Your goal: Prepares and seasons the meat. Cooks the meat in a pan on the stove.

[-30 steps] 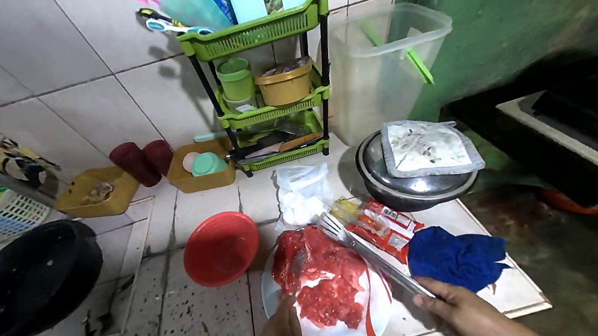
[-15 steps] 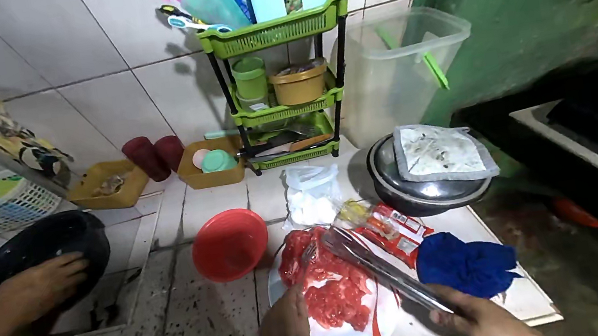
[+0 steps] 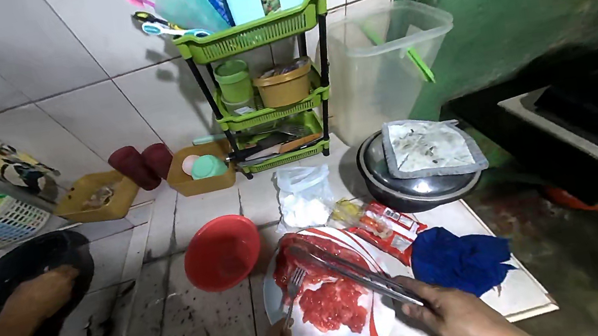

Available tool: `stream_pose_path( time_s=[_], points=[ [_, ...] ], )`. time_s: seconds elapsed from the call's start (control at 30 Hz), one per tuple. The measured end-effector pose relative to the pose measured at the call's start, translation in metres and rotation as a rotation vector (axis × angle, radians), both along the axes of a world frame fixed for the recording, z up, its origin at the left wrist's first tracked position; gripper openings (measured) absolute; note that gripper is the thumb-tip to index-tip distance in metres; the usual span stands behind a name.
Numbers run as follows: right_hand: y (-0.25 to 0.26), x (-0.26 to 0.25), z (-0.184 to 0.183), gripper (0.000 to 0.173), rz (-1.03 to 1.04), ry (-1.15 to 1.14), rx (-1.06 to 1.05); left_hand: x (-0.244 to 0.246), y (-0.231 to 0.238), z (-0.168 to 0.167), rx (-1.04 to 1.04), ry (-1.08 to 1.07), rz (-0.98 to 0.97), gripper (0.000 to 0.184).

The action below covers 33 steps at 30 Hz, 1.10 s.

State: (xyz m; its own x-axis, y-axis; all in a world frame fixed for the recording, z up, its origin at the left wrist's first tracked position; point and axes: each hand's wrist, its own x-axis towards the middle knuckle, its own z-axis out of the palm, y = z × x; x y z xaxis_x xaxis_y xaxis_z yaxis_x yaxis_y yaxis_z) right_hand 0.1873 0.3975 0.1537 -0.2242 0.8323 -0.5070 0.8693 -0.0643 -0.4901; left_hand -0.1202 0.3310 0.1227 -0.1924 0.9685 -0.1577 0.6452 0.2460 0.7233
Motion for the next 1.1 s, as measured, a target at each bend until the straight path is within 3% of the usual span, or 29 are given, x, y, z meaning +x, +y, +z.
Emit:
stream_pose_path(
  time_s=[0.13,0.37,0.53,0.67,0.8,0.9,1.0,1.1],
  points=[
    [0.006,0.001,-0.003,0.057,-0.057,-0.078,0.058,0.006,0.011,0.007,-0.037,0.067,0.001,0.034],
    [-0.019,0.028,0.004,0.055,-0.166,0.003,0.208,0.002,0.033,0.017,0.096,0.218,-0.045,0.034],
    [-0.051,0.014,0.018,0.056,-0.122,-0.023,0.08,-0.003,0.064,0.031,0.103,0.457,-0.139,0.036],
    [-0.069,-0.004,0.004,0.054,-0.148,-0.079,0.107,-0.006,0.089,0.044,-0.176,0.537,-0.25,0.042],
    [-0.078,-0.011,0.005,0.055,-0.213,-0.068,0.095,-0.008,0.088,0.06,-0.263,0.558,-0.301,0.041],
    [-0.085,-0.01,-0.001,0.056,-0.22,-0.11,0.286,-0.019,0.076,0.062,-0.26,0.506,-0.278,0.041],
    [-0.081,-0.009,0.002,0.057,-0.147,-0.202,0.54,-0.03,0.055,0.049,-0.051,0.409,-0.182,0.037],
    [-0.071,-0.012,0.006,0.056,-0.091,-0.258,0.67,-0.037,0.04,0.047,-0.124,0.251,-0.161,0.036]
  ],
)
